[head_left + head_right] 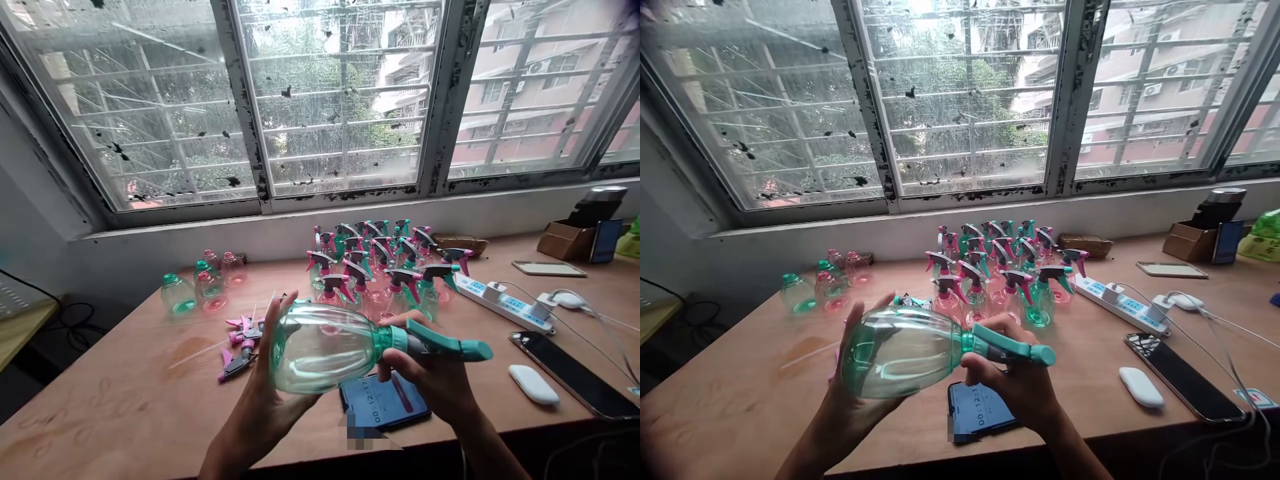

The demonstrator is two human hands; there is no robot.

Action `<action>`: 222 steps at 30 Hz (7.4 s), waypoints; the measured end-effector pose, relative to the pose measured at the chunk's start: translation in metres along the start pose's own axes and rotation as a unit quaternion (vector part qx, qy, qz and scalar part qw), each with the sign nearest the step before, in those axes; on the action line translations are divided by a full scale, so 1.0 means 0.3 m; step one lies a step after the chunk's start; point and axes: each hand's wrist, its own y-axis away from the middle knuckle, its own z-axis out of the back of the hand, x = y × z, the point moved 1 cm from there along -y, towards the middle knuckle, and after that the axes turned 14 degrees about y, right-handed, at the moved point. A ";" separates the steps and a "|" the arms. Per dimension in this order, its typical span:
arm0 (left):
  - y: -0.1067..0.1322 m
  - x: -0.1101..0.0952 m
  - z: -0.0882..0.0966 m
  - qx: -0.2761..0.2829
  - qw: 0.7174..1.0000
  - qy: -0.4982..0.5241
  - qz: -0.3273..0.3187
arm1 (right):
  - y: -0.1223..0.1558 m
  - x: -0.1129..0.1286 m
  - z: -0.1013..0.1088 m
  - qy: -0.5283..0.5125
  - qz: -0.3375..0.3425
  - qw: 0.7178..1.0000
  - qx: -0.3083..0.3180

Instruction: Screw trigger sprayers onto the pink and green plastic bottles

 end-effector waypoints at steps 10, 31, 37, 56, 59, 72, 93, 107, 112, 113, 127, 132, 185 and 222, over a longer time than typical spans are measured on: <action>-0.013 -0.011 0.017 0.018 1.000 -0.007 -0.013 | 0.012 0.029 -0.021 -0.084 -0.093 0.992 0.024; 0.000 0.023 0.018 0.025 0.998 -0.009 -0.055 | 0.009 0.020 -0.021 -0.092 -0.107 0.989 0.035; -0.015 -0.010 0.032 0.035 0.999 -0.012 -0.006 | 0.011 0.016 -0.027 -0.090 -0.095 0.991 0.037; 0.000 -0.001 0.030 0.033 0.998 -0.027 -0.035 | 0.011 -0.026 -0.015 -0.101 -0.133 0.986 0.027; 0.005 0.013 0.027 0.036 0.998 -0.016 -0.052 | 0.008 -0.039 -0.008 -0.083 -0.134 0.987 0.021; 0.019 0.017 0.056 0.066 0.994 -0.057 -0.064 | -0.001 -0.063 0.008 -0.074 -0.125 0.988 0.049; -0.001 -0.006 0.057 0.070 0.997 0.003 -0.022 | -0.019 -0.040 -0.025 -0.134 -0.142 0.978 0.068; 0.010 -0.002 0.054 0.063 0.998 -0.017 -0.011 | 0.000 -0.028 -0.029 -0.118 -0.145 0.981 0.057; -0.001 -0.008 0.048 0.068 0.997 -0.028 -0.018 | 0.002 -0.042 -0.019 -0.122 -0.140 0.981 0.051; 0.000 -0.005 0.047 0.060 0.997 -0.033 -0.036 | 0.001 -0.047 -0.015 -0.124 -0.142 0.980 0.058; 0.022 -0.018 0.036 0.057 0.997 -0.022 -0.042 | -0.001 -0.028 -0.019 -0.110 -0.131 0.983 0.066; 0.027 -0.012 0.032 0.054 0.997 -0.028 -0.050 | 0.000 -0.023 -0.018 -0.110 -0.124 0.984 0.062; 0.003 0.005 0.045 0.056 0.997 -0.044 0.027 | 0.010 -0.003 -0.028 -0.107 -0.128 0.985 0.044; 0.003 0.004 0.028 0.050 0.998 0.001 0.026 | 0.026 0.011 -0.040 -0.093 -0.130 0.987 0.033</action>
